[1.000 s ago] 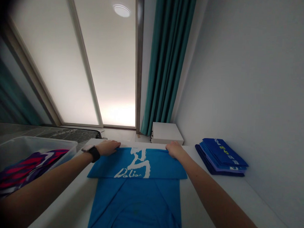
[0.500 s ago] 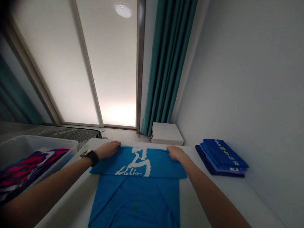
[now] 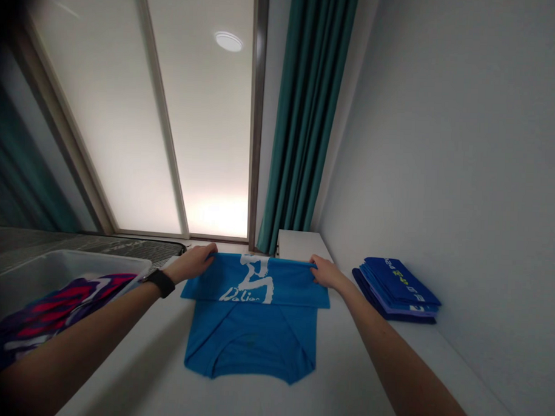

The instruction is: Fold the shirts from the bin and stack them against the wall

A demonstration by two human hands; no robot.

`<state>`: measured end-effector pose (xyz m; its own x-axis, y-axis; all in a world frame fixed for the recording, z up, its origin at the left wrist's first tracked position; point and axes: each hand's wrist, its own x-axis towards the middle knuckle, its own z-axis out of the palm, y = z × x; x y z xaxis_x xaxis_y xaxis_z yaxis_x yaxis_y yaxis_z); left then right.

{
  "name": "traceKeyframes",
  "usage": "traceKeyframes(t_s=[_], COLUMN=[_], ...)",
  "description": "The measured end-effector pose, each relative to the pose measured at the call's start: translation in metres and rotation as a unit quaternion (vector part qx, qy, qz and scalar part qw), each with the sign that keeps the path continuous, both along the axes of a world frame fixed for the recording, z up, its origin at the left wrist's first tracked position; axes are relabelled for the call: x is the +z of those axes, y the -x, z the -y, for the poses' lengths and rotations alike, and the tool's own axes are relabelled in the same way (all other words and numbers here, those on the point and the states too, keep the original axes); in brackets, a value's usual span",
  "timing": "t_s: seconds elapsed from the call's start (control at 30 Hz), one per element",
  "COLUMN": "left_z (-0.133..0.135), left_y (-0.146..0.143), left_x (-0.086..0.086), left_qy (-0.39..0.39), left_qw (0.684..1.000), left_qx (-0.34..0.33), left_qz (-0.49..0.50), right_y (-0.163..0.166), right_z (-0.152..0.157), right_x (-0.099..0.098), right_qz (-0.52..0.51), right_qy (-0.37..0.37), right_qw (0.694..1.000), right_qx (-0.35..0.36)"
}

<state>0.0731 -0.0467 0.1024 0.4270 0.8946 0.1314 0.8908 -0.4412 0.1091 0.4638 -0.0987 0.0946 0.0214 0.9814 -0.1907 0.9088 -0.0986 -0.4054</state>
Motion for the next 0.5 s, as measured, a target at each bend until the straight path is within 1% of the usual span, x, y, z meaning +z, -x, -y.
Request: traceKeyframes(t_s=[0.1, 0.17, 0.23, 0.27, 0.3, 0.37, 0.43, 0.5], left_z=[0.016, 0.032, 0.055, 0.068, 0.082, 0.111, 0.139, 0.163], left_y=[0.003, 0.007, 0.012, 0.016, 0.019, 0.028, 0.037, 0.045], left_x=[0.014, 0.022, 0.024, 0.022, 0.016, -0.005, -0.036, -0.069], left_qy=[-0.034, -0.057, -0.073, -0.083, -0.09, -0.096, -0.099, -0.089], left_qw=[0.999, 0.998, 0.996, 0.995, 0.994, 0.992, 0.991, 0.993], left_qx=[0.003, 0.008, 0.015, 0.016, 0.014, 0.01, -0.001, -0.017], left_qz=[0.011, 0.024, 0.044, 0.054, 0.063, 0.08, 0.085, 0.076], right_y=[0.002, 0.003, 0.004, 0.004, 0.006, 0.011, 0.019, 0.027], right_z=[0.018, 0.034, 0.055, 0.067, 0.081, 0.11, 0.141, 0.169], right_x=[0.013, 0.019, 0.021, 0.018, 0.014, -0.005, -0.032, -0.065], right_qz=[-0.009, -0.014, -0.019, -0.025, -0.027, -0.031, -0.043, -0.062], right_qy=[-0.041, -0.072, -0.115, -0.139, -0.155, -0.168, -0.186, -0.198], right_qw=[0.999, 0.997, 0.993, 0.99, 0.987, 0.985, 0.981, 0.978], right_qx=[0.004, 0.006, 0.002, 0.006, 0.007, -0.005, -0.012, -0.009])
